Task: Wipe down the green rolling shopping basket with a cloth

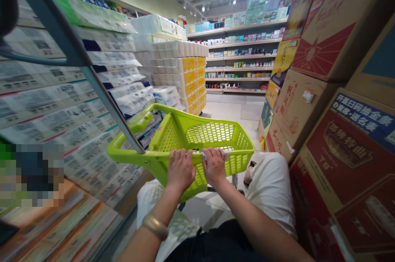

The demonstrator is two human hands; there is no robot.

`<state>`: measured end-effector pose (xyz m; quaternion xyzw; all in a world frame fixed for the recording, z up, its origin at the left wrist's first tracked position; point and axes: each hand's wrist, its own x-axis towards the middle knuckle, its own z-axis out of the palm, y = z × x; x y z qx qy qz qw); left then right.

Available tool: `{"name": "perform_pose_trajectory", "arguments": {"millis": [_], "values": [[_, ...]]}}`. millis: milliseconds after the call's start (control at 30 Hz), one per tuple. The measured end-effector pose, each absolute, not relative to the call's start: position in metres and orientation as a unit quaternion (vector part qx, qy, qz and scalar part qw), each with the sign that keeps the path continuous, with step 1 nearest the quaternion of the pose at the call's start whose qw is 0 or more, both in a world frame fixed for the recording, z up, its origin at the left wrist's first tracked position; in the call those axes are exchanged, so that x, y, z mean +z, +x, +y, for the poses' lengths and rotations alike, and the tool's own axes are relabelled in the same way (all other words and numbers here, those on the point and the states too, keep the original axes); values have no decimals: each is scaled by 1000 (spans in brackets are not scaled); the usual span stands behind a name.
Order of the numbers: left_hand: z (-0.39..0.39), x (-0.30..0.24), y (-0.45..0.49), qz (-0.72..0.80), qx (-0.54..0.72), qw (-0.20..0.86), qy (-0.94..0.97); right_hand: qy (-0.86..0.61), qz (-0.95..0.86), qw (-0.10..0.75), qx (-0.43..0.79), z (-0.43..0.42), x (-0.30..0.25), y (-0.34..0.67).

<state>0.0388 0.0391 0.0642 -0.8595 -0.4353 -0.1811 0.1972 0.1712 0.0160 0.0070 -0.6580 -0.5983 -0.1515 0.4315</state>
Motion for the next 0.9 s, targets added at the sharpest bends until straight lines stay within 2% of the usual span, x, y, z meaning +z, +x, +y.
{"name": "perform_pose_trajectory", "arguments": {"millis": [167, 333, 467, 667, 900], "values": [[45, 60, 34, -425, -181, 198, -865, -646, -628, 401, -164, 9, 7, 194], [45, 58, 36, -423, -186, 194, -865, -676, -584, 407, -189, -1, -2, 230], [42, 60, 39, -429, -192, 190, -862, -695, -547, 429, -183, 5, -1, 211], [40, 64, 36, -429, -192, 184, -863, -664, -598, 422, -152, 13, 9, 177], [42, 60, 34, -426, -193, 187, -864, -680, -581, 405, -189, -6, -3, 239]]}}
